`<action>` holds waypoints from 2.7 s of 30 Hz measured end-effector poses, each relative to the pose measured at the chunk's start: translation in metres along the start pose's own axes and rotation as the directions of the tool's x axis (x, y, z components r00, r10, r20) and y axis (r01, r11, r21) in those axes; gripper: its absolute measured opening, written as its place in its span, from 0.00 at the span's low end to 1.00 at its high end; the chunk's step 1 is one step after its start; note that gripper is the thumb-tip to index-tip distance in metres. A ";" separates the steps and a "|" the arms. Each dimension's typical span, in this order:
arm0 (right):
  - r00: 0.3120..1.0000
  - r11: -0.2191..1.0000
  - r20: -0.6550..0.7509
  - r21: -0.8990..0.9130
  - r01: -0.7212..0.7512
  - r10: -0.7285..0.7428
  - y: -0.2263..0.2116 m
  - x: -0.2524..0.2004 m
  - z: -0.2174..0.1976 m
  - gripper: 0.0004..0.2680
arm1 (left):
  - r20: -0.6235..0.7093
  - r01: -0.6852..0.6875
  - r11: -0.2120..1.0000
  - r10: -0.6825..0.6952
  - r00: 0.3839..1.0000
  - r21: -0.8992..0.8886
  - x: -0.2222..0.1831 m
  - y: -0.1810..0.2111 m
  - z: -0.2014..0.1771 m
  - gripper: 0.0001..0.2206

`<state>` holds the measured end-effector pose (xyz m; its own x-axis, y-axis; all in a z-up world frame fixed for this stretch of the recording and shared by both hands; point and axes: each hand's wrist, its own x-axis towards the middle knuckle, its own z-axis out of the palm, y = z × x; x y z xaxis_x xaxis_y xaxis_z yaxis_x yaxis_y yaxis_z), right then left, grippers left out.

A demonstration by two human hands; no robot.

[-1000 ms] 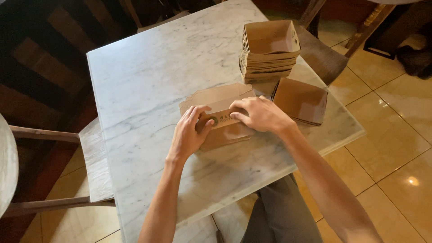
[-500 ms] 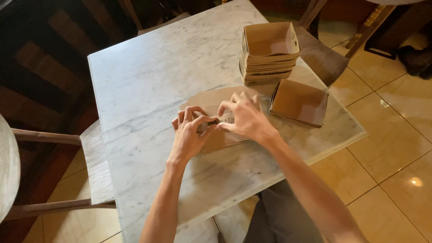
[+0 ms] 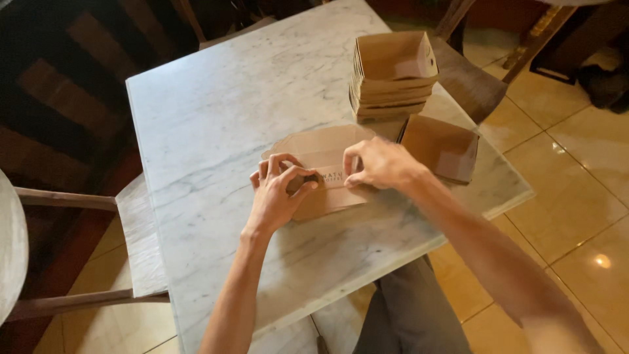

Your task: The person assembles a series of paper food boxes by folding the pre-creased cardboard flaps and tabs by hand on a marble table.

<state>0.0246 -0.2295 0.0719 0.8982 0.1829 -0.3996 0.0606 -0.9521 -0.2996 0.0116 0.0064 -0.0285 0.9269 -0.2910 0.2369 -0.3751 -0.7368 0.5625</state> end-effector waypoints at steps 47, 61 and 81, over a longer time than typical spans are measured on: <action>0.588 0.760 -0.491 -0.316 0.567 -0.643 0.036 -0.041 0.085 0.09 | 0.006 -0.522 0.846 0.524 0.852 0.107 -0.009 -0.001 -0.019 0.13; 0.944 0.958 -0.272 0.165 0.236 -0.186 0.015 -0.021 0.047 0.08 | -0.035 -0.267 0.958 0.265 0.964 -0.107 -0.011 0.019 -0.020 0.07; 0.976 0.925 -0.146 0.323 0.199 -0.159 0.020 -0.006 0.044 0.15 | 0.099 -0.040 0.999 0.042 0.994 -0.022 -0.010 0.017 -0.005 0.06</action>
<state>0.0016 -0.2385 0.0301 0.9308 0.2946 -0.2163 0.0943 -0.7653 -0.6367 -0.0037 -0.0002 -0.0168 0.9067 -0.3808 0.1814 -0.4125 -0.7109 0.5697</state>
